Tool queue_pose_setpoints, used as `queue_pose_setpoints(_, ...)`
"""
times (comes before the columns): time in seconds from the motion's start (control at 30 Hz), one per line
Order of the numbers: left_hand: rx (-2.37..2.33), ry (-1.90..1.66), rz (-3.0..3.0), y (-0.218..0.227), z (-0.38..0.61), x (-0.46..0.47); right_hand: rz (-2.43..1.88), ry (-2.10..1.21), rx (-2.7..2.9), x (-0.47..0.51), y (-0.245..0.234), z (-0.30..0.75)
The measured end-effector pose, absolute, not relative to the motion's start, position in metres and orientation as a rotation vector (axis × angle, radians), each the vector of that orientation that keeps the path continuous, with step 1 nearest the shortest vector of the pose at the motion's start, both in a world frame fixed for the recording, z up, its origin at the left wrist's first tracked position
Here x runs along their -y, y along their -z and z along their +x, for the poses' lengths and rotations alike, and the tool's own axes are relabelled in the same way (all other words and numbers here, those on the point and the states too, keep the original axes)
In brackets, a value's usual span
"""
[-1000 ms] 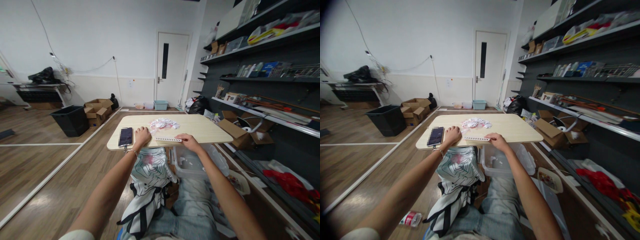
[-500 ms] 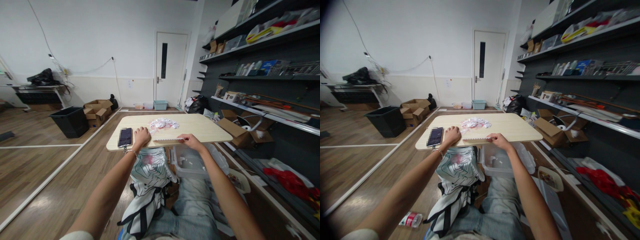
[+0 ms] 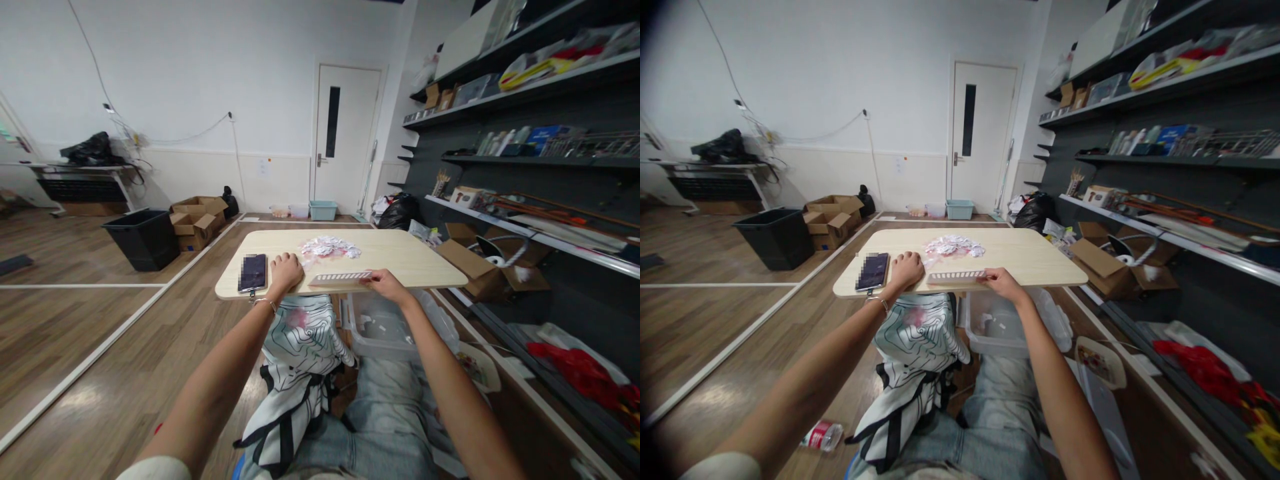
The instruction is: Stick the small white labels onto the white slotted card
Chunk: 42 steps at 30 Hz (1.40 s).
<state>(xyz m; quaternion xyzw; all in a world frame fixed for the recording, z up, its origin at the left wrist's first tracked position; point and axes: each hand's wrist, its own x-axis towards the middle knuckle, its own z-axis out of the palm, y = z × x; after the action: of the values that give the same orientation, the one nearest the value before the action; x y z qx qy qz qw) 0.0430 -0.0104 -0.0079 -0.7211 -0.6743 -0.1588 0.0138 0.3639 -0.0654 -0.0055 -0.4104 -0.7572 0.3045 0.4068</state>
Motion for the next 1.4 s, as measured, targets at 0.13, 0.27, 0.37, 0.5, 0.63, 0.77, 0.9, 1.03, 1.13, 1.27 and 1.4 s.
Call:
queue_pose_setpoints(0.13,2.097,0.490,-2.246,0.0088,0.0425,0.0091,-1.025,-0.789,1.888,0.0663,0.0044,0.3619)
queue_pose_setpoints(0.27,2.096,0.485,-2.250,0.0096,0.0419,0.0076,-1.031,-0.789,1.889,0.0687,0.0017,0.3617)
queue_pose_setpoints(0.37,2.094,0.480,-2.248,0.0100,0.0417,0.0070,-1.084,-0.771,1.872,0.0709,0.0007,0.3620)
queue_pose_setpoints(0.5,2.086,0.485,-2.239,0.0107,0.0421,0.0075,-1.152,-0.717,1.819,0.0717,0.0024,0.3608)
queue_pose_setpoints(0.63,2.079,0.494,-2.233,0.0107,0.0424,0.0089,-1.167,-0.670,1.810,0.0703,0.0043,0.3590)
queue_pose_setpoints(0.77,2.081,0.487,-2.237,0.0095,0.0425,0.0101,-1.147,-0.687,1.885,0.0705,0.0033,0.3591)
queue_pose_setpoints(0.9,2.091,0.487,-2.233,0.0086,0.0424,0.0107,-1.119,-0.687,1.919,0.0714,0.0022,0.3598)
queue_pose_setpoints(1.03,2.089,0.491,-2.239,0.0090,0.0416,0.0101,-1.132,-0.712,1.876,0.0710,0.0034,0.3595)
queue_pose_setpoints(1.13,2.095,0.484,-2.240,0.0098,0.0410,0.0091,-1.162,-0.718,1.818,0.0717,0.0043,0.3596)
queue_pose_setpoints(1.27,2.095,0.481,-2.232,0.0101,0.0411,0.0089,-1.136,-0.685,1.716,0.0733,0.0038,0.3600)
queue_pose_setpoints(1.4,2.082,0.487,-2.241,0.0092,0.0419,0.0097,-1.138,-0.643,1.680,0.0714,0.0047,0.3588)
